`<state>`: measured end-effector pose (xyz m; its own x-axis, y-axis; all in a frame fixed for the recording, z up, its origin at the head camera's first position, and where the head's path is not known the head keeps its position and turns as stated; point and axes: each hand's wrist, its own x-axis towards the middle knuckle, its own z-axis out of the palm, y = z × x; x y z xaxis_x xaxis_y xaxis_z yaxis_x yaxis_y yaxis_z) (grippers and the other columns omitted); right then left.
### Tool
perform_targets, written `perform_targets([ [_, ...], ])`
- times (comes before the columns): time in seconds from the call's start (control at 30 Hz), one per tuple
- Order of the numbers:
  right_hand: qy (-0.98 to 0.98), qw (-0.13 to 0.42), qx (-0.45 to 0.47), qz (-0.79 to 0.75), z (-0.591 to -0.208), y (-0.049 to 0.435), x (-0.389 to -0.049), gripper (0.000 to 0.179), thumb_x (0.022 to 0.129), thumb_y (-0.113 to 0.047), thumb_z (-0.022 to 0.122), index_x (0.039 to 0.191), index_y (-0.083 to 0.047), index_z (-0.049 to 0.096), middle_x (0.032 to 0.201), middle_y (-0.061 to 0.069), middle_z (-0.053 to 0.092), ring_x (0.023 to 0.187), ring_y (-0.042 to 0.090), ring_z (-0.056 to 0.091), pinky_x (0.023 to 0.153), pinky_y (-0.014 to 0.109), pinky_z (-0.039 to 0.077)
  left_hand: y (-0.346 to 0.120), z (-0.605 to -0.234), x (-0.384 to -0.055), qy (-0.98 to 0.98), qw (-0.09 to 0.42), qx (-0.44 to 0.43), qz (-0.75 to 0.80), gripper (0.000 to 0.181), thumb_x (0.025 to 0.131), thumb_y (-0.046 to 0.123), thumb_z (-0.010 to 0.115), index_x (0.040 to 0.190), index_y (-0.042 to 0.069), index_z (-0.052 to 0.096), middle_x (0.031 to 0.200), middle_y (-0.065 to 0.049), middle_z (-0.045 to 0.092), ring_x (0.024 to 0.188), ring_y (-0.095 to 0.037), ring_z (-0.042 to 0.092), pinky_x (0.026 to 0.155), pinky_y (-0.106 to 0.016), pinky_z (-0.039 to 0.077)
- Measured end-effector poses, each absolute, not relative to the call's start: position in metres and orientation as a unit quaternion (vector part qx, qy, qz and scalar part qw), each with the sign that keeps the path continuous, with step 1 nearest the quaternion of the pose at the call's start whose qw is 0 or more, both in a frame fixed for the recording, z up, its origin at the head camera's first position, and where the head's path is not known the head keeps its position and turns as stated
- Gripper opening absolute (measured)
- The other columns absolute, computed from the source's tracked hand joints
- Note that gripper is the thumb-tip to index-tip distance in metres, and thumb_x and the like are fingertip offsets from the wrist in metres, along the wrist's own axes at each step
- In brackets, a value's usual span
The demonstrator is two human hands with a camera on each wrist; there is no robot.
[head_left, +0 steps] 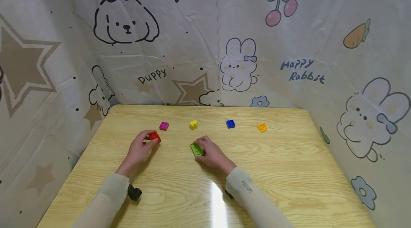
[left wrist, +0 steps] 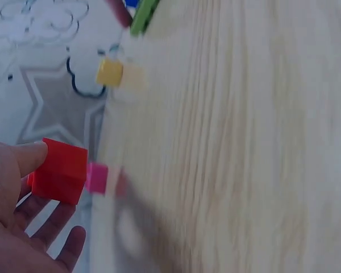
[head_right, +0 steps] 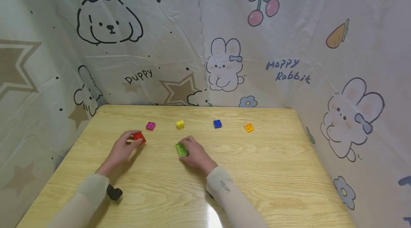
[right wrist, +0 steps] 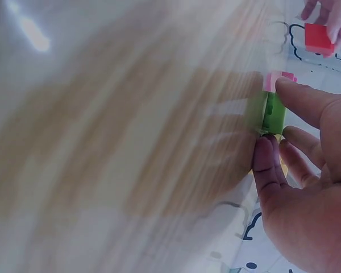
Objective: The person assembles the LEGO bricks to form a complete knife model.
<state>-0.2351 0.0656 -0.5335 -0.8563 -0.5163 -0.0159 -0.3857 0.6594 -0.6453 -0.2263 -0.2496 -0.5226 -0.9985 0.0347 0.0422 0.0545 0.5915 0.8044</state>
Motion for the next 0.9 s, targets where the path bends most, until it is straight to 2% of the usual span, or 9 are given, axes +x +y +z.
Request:
perform_targets([
  [0.3,0.906,0.110,-0.245,-0.326,-0.532,0.069,-0.238,0.060,0.095,-0.020,0.077,0.149,-0.010,0.053,0.148,0.008,0.048,0.122,0.022,0.057,0.103,0.041,0.051,-0.212,-0.511,-0.201,-0.894,0.014,-0.091,-0.438,0.044,0.102,0.023,0.068,0.141,0.005,0.059,0.130,-0.013,0.064,0.119,-0.032,0.059,0.104,-0.054,0.047],
  [0.67,0.910,0.111,-0.231,-0.327,-0.531,0.077,-0.240,0.059,0.095,-0.019,0.077,0.149,-0.010,0.053,0.149,0.008,0.048,0.122,0.024,0.058,0.105,0.044,0.051,-0.174,-0.513,-0.170,-0.876,-0.042,-0.156,-0.455,0.042,0.098,0.027,0.073,0.137,0.013,0.064,0.123,0.002,0.067,0.116,-0.020,0.062,0.103,-0.049,0.051],
  [0.9,0.914,0.099,-0.220,-0.326,-0.535,0.090,-0.246,0.061,0.094,-0.020,0.078,0.149,-0.012,0.053,0.149,0.008,0.049,0.125,0.025,0.058,0.106,0.044,0.051,-0.150,-0.521,-0.154,-0.858,-0.083,-0.234,-0.450,0.040,0.100,0.033,0.069,0.135,0.013,0.065,0.118,0.007,0.067,0.109,-0.015,0.063,0.095,-0.037,0.055],
])
